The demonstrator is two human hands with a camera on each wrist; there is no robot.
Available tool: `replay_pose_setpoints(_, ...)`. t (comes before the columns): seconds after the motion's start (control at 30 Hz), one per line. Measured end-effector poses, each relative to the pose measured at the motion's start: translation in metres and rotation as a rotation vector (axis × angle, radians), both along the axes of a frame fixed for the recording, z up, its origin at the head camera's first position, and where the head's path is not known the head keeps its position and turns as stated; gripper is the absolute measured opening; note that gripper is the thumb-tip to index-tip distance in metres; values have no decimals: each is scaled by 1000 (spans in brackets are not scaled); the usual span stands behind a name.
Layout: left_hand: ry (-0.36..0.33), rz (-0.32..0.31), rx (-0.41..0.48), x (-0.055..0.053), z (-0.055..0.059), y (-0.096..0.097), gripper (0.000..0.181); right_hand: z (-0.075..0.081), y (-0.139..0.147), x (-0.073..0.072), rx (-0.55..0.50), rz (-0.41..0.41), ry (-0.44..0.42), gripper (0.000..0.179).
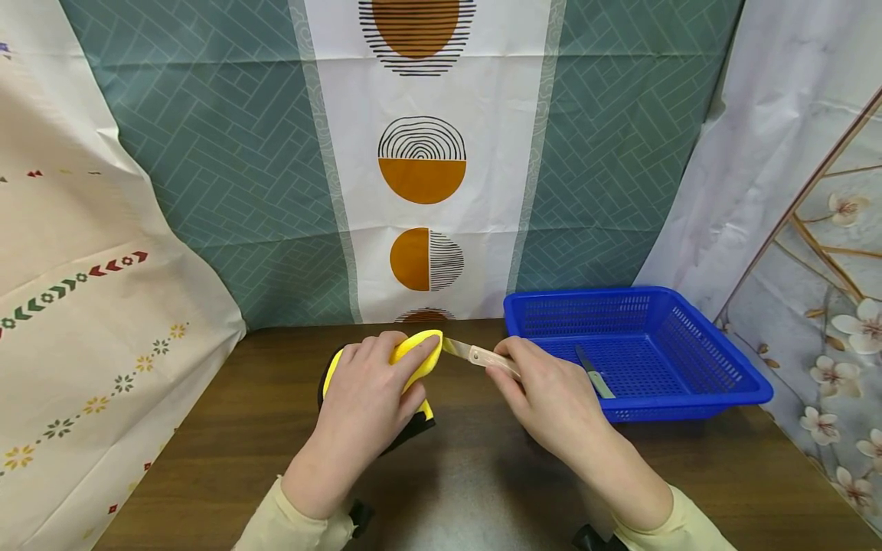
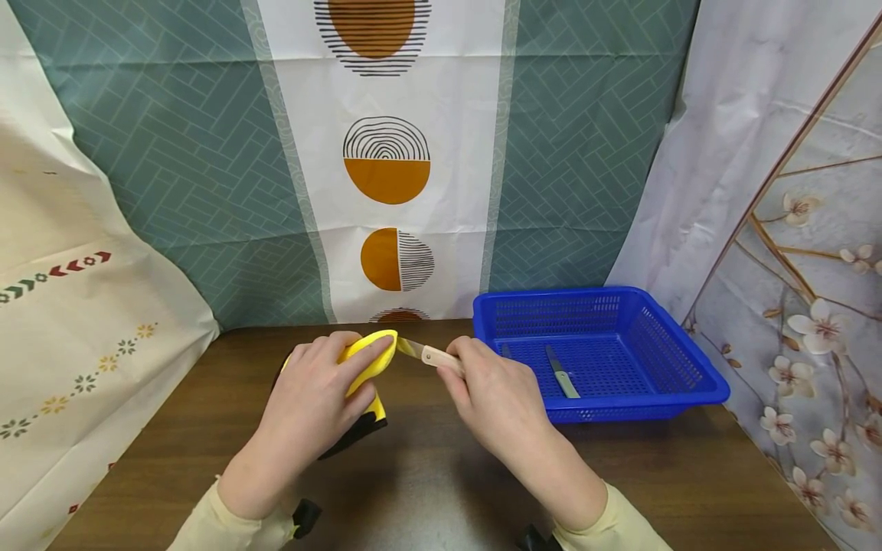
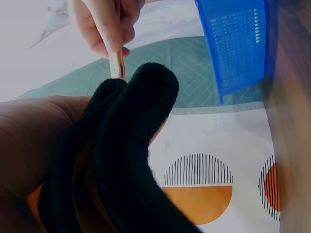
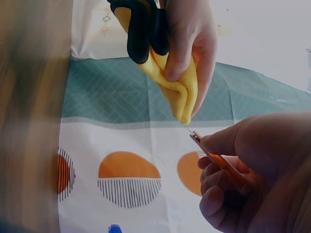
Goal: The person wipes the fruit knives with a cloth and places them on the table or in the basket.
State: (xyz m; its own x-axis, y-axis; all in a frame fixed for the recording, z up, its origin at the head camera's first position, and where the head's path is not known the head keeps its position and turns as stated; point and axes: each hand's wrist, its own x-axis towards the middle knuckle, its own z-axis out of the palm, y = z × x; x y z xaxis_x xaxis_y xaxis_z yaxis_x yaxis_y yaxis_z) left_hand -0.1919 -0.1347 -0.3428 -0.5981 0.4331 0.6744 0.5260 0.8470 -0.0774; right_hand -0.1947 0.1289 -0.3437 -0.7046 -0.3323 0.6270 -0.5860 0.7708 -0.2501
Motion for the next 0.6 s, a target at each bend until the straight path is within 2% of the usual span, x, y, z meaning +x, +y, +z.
replay_pose_setpoints(0.6, -38, 64, 22, -8, 2, -16, 54, -1, 1, -1, -10, 2, 14, 13)
